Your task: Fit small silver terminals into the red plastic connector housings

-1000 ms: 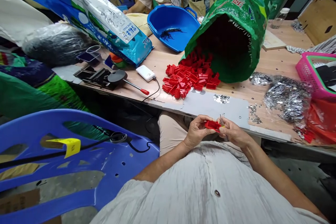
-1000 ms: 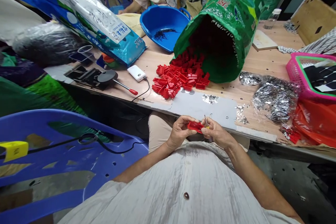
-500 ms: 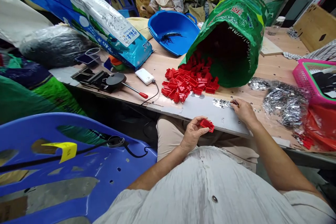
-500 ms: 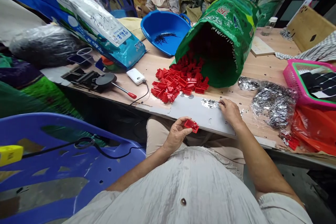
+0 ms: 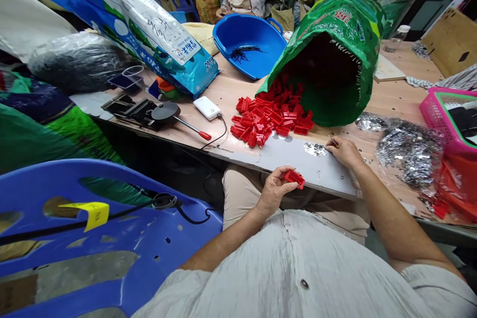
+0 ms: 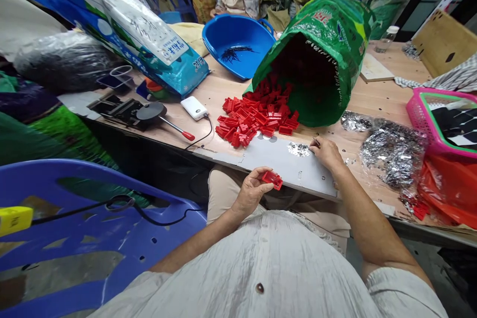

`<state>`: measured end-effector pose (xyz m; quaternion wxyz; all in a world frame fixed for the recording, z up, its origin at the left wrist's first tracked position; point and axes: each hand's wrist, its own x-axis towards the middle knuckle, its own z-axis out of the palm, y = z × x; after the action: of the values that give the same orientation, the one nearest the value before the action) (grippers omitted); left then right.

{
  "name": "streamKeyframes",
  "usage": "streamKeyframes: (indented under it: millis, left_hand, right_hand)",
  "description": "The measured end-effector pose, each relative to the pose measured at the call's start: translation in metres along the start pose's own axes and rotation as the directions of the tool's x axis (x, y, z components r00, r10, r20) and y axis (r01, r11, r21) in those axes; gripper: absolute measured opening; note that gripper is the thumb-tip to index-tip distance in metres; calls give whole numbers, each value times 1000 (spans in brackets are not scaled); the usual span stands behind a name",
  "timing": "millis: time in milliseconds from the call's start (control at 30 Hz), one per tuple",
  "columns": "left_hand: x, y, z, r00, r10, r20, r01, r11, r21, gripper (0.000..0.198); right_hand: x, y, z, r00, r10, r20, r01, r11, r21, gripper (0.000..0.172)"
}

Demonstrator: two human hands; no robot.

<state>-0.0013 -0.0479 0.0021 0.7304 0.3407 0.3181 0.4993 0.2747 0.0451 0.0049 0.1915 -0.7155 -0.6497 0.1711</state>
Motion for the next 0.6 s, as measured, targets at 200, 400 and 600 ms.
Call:
streamKeyframes:
  millis: [200,400,600]
  left_hand:
    - [1,-1,0,1000,1,21,-1,1000,7,43]
    - [-1,0,1,1000,8,12,-8,1000,2,43]
    - [-2,-2,2,1000,11,23,-11,1000,5,42]
  right_hand:
    - [3,-2,-3,999,6,39,-6,1000,0,8]
    - [4,0,-3,999,9,50,-9,1000,-6,9]
    - [7,4,-2,998,-9,68,8,1000,9,10]
